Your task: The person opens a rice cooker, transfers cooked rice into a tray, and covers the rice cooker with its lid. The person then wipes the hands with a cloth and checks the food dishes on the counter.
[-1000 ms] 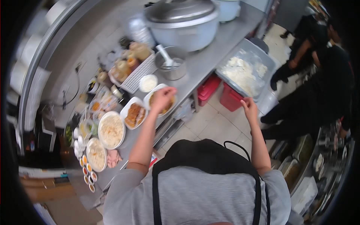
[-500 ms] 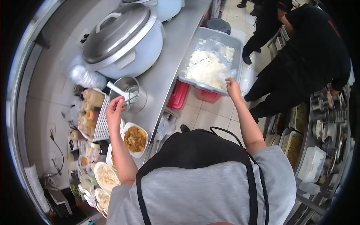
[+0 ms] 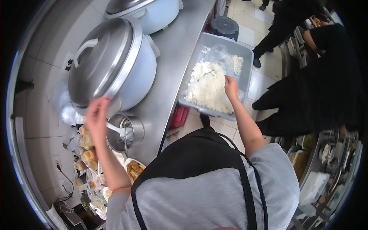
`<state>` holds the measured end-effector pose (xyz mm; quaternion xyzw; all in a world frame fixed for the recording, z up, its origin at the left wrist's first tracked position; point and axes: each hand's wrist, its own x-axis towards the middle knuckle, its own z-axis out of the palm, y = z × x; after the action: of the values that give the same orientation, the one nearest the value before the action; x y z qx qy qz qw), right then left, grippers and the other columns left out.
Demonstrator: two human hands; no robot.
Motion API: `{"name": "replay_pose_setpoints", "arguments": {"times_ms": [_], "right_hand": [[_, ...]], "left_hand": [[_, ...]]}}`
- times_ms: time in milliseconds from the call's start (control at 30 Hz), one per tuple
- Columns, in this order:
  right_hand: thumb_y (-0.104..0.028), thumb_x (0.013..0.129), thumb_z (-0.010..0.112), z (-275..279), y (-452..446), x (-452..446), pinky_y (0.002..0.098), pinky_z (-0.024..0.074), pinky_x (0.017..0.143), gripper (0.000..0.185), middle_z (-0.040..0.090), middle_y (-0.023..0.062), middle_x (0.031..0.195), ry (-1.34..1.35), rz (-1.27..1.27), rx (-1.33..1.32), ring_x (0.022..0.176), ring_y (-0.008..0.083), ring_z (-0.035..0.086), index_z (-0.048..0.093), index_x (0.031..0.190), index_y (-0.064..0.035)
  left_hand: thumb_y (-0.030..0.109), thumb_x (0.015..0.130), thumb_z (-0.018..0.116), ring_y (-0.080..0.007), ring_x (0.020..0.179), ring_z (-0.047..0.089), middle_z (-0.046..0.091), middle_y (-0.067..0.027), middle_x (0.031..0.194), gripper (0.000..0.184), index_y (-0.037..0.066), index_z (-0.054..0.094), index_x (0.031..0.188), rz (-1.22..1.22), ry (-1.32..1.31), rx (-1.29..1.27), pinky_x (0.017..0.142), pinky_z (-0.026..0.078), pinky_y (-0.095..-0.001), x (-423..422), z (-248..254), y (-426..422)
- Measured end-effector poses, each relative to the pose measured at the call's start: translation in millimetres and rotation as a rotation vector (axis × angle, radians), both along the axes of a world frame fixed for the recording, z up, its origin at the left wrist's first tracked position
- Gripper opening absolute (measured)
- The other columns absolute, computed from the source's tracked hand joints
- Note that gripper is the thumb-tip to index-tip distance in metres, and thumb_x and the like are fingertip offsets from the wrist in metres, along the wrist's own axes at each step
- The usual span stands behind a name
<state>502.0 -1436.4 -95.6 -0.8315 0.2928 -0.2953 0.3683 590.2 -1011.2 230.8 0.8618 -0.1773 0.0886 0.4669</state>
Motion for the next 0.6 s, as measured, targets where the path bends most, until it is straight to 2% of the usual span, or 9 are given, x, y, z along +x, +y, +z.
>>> {"name": "replay_pose_setpoints", "arguments": {"times_ms": [33, 133, 167, 233, 367, 433, 467, 533, 600], "right_hand": [[-0.005, 0.081, 0.05, -10, -9, 20, 0.0382, 0.0445, 0.075, 0.02, 0.059, 0.0179, 0.09, 0.033, 0.002, -0.022, 0.082, 0.0329, 0.057, 0.062, 0.097, -0.002], [-0.007, 0.079, 0.045, -68, -47, 77, 0.0396, 0.0433, 0.08, 0.031, 0.058, 0.0223, 0.098, 0.193, 0.021, 0.088, 0.092, 0.0361, 0.056, 0.057, 0.107, -0.0014], [-0.005, 0.077, 0.044, -81, -58, 94, 0.0411, 0.0433, 0.079, 0.035, 0.058, 0.0232, 0.098, 0.289, -0.002, 0.118, 0.091, 0.0375, 0.055, 0.055, 0.109, -0.0008], [-0.006, 0.073, 0.044, -99, -76, 120, 0.0424, 0.0425, 0.082, 0.042, 0.057, 0.0247, 0.099, 0.354, 0.026, 0.191, 0.093, 0.0383, 0.055, 0.052, 0.113, 0.0004], [-0.011, 0.072, 0.046, -144, -109, 170, 0.0436, 0.043, 0.08, 0.036, 0.059, 0.0232, 0.095, 0.389, -0.016, 0.232, 0.091, 0.0368, 0.056, 0.058, 0.103, 0.0001], [-0.013, 0.078, 0.045, -152, -129, 191, 0.0401, 0.0419, 0.084, 0.035, 0.056, 0.0236, 0.105, 0.742, 0.251, 0.145, 0.099, 0.0367, 0.054, 0.053, 0.11, -0.0013], [-0.013, 0.078, 0.045, -153, -139, 199, 0.0401, 0.0419, 0.084, 0.035, 0.056, 0.0236, 0.105, 0.728, 0.28, 0.136, 0.099, 0.0367, 0.054, 0.053, 0.11, -0.0013], [-0.033, 0.082, 0.042, -164, -159, 218, 0.0397, 0.0341, 0.092, 0.049, 0.048, 0.0172, 0.119, 0.273, 0.125, 0.569, 0.109, 0.0317, 0.046, 0.043, 0.121, -0.0033], [-0.054, 0.086, 0.04, -171, -157, 231, 0.0394, 0.0264, 0.099, 0.067, 0.04, 0.0109, 0.132, -0.165, -0.034, 1.014, 0.119, 0.0267, 0.038, 0.034, 0.131, -0.0053]], "left_hand": [[0.013, 0.085, 0.056, -0.0106, 0.083, 0.055, 0.062, -0.0048, 0.09, 0.016, 0.0, 0.063, 0.092, 0.052, -0.102, 0.043, 0.076, 0.043, -0.0225, 25, 14, 0], [0.009, 0.085, 0.05, -0.0263, 0.104, 0.053, 0.053, -0.0145, 0.116, 0.032, 0.003, 0.05, 0.117, 0.189, -0.518, 0.518, 0.087, 0.042, -0.0321, 112, 42, -1], [0.009, 0.085, 0.05, -0.0263, 0.104, 0.053, 0.053, -0.0145, 0.116, 0.032, 0.003, 0.05, 0.117, 0.198, -0.524, 0.531, 0.087, 0.042, -0.0321, 140, 46, -1], [0.005, 0.083, 0.048, -0.0331, 0.111, 0.046, 0.046, -0.0181, 0.124, 0.041, 0.005, 0.043, 0.124, 0.2, -0.49, 0.952, 0.09, 0.04, -0.037, 189, 44, 5], [0.006, 0.082, 0.048, -0.0341, 0.106, 0.049, 0.05, -0.0189, 0.118, 0.042, 0.006, 0.043, 0.124, 0.223, -0.425, 1.063, 0.086, 0.043, -0.0396, 244, 45, 10], [0.006, 0.081, 0.048, -0.0355, 0.091, 0.056, 0.057, -0.0213, 0.103, 0.036, 0.004, 0.046, 0.116, 0.314, -0.393, 1.277, 0.076, 0.046, -0.0434, 244, 50, -9], [0.005, 0.08, 0.048, -0.0366, 0.083, 0.058, 0.058, -0.0215, 0.095, 0.03, 0.003, 0.047, 0.11, 0.327, -0.355, 1.316, 0.071, 0.047, -0.0451, 245, 49, -16], [0.002, 0.077, 0.048, -0.0388, 0.071, 0.059, 0.06, -0.0219, 0.078, 0.018, 0.001, 0.048, 0.094, 0.251, -0.477, 1.337, 0.061, 0.047, -0.0475, 263, 48, 3], [0.004, 0.077, 0.05, -0.0392, 0.074, 0.058, 0.059, -0.0229, 0.079, 0.018, 0.0, 0.047, 0.094, 0.208, -0.387, 1.337, 0.065, 0.047, -0.0473, 252, 66, -8]]}}
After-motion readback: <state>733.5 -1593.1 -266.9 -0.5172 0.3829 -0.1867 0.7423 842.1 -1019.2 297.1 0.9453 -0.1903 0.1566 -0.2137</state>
